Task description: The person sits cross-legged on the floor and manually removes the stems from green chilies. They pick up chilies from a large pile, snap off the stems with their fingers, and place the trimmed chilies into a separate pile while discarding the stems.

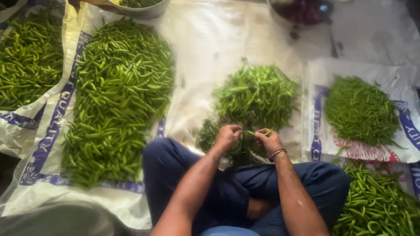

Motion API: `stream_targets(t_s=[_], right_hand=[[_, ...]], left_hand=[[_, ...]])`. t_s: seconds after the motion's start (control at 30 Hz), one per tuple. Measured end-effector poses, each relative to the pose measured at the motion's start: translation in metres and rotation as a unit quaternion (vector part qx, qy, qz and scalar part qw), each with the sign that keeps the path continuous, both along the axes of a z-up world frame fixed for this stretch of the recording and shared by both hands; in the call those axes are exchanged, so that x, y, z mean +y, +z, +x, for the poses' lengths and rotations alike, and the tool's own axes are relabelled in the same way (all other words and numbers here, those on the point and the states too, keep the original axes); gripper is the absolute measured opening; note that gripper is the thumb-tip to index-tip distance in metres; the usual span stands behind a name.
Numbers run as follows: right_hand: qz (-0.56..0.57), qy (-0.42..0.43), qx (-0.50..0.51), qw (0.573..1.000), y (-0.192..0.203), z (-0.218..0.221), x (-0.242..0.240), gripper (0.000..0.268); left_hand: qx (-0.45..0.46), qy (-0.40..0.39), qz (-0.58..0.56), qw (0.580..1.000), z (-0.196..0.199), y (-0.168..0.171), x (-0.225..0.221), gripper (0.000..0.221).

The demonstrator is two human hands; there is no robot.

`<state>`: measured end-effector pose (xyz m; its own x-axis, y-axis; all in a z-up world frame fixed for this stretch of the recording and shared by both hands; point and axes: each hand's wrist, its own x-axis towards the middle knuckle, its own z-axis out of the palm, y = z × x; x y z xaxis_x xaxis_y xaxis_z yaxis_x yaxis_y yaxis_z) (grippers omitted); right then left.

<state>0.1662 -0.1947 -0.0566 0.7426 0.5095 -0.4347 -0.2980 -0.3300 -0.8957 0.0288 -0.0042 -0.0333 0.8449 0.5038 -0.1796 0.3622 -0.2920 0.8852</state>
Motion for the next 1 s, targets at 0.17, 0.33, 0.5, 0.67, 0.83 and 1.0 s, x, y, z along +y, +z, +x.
stream_targets(t_s=[0.17,0.33,0.5,0.67,0.83,1.0], right_hand=[[-0.017,0.04,0.044,0.998,0.026,-0.013,-0.003,0.018],[0.061,0.118,0.032,0.991,0.077,-0.041,0.005,0.025],[0.106,0.103,0.064,0.987,0.072,-0.034,0.006,0.02],[0.012,0.134,-0.114,0.984,0.024,-0.03,0.019,0.015],[0.035,-0.089,-0.287,0.953,0.011,0.021,0.0,0.013],[-0.093,-0.046,-0.216,0.971,0.013,0.041,-0.008,0.027]], left_hand=[[0.207,-0.039,0.03,0.977,-0.016,0.01,0.008,0.025],[-0.059,-0.118,-0.189,0.973,-0.026,0.038,0.004,0.027],[-0.078,-0.11,-0.129,0.982,-0.026,0.037,0.007,0.026],[-0.047,-0.047,-0.034,0.997,-0.015,-0.003,0.002,0.014],[-0.146,0.2,0.241,0.939,0.001,-0.034,0.038,0.018],[-0.293,0.461,-0.211,0.811,-0.014,-0.011,0.103,0.019]])
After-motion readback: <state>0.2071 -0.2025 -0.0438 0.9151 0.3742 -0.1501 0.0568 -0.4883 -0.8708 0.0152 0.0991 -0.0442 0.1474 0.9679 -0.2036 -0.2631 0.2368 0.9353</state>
